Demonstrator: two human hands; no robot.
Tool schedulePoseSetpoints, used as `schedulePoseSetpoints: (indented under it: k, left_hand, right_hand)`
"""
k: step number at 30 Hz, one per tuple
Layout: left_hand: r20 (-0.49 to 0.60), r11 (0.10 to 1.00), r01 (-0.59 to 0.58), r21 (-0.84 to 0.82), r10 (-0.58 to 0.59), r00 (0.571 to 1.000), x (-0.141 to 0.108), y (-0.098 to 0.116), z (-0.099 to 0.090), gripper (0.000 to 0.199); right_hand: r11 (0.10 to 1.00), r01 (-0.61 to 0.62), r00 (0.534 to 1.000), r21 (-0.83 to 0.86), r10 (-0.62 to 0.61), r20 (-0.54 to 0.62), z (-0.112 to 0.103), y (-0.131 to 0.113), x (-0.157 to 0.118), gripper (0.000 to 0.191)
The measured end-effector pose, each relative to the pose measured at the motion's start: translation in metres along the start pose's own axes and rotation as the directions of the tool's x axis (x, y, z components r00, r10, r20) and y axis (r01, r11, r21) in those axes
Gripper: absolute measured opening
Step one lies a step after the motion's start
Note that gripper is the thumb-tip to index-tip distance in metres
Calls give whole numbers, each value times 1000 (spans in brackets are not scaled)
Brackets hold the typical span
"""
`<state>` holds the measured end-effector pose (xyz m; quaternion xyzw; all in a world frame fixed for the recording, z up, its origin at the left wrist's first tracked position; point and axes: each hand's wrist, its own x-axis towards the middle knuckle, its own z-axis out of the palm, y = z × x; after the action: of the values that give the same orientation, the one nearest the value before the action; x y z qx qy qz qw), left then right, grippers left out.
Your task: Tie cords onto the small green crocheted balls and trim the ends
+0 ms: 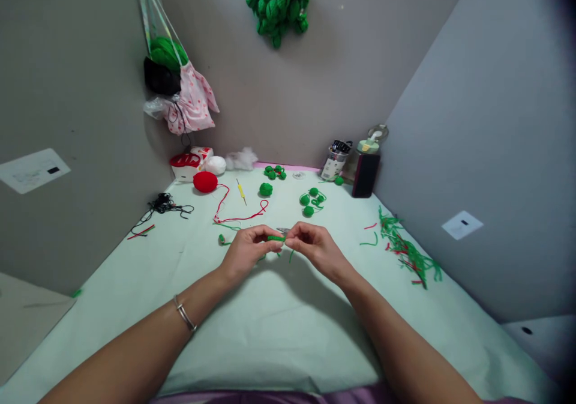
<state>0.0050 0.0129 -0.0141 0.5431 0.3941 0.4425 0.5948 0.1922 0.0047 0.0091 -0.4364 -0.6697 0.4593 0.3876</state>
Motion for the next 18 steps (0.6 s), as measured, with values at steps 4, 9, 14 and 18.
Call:
schedulePoseSetpoints:
  k: [4, 9, 14, 18]
  left_hand:
    - [-12, 995, 28, -91, -30, 999, 2, 1, 1, 25]
    - [-58, 994, -7, -107, 1, 998, 3, 5, 0, 23]
    - [-28, 992, -8, -124, 4, 1000, 4, -1, 0, 23]
    - [28, 992, 28, -124, -25, 999, 3, -6, 2, 25]
  right_hand:
    - [995, 50, 997, -89, -55, -54, -5, -4, 1, 21]
    - [993, 49, 998, -110, -46, 30, -11, -2, 2, 19]
    - [998, 26, 1000, 58, -25, -8, 1, 2, 2, 20]
    - [998, 50, 999, 48, -49, -16, 6, 2, 2, 19]
